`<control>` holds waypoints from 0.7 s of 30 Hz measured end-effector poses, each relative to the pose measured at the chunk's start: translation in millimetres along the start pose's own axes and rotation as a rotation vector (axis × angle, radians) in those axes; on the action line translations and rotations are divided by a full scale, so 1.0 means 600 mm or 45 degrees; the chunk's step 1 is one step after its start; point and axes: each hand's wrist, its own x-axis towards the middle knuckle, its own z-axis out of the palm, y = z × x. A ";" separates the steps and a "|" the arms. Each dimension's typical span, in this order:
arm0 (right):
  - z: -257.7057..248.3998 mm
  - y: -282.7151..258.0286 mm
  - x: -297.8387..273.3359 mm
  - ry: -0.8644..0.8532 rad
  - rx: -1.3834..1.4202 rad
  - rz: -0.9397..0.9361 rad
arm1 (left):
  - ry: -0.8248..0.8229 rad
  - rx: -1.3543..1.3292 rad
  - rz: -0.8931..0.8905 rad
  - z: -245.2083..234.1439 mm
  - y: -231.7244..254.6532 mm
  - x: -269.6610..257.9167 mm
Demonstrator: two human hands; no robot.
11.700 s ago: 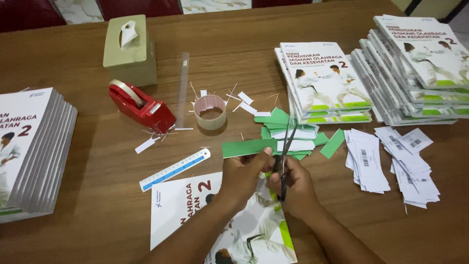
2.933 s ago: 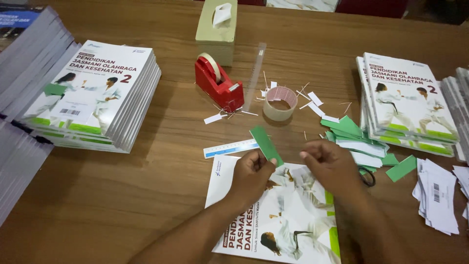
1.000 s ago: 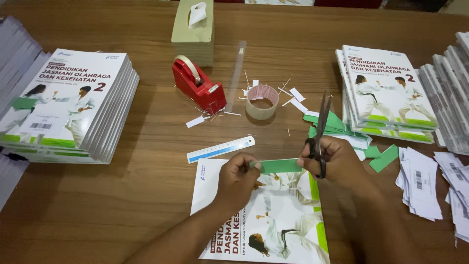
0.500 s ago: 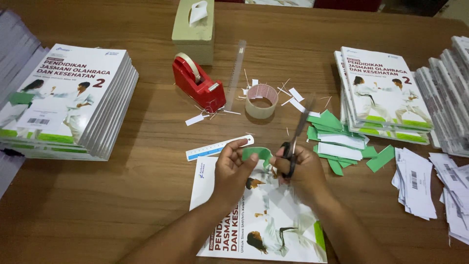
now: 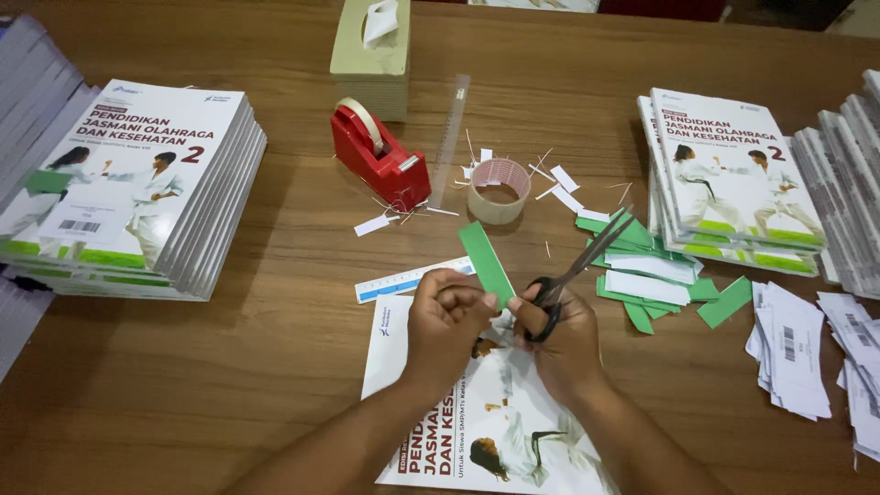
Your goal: Applying labels and tape to textbooks.
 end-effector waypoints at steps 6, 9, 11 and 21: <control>-0.009 0.019 -0.003 0.000 -0.125 0.014 | -0.066 0.109 0.179 -0.009 -0.025 -0.005; -0.012 0.022 -0.001 -0.065 -0.184 -0.001 | -0.085 0.227 0.337 0.000 -0.005 -0.014; -0.015 0.026 0.001 -0.085 -0.162 -0.018 | -0.101 0.235 0.367 0.007 0.006 -0.021; -0.034 0.014 -0.001 -0.255 -0.210 0.149 | -0.246 0.466 0.417 0.005 0.040 -0.025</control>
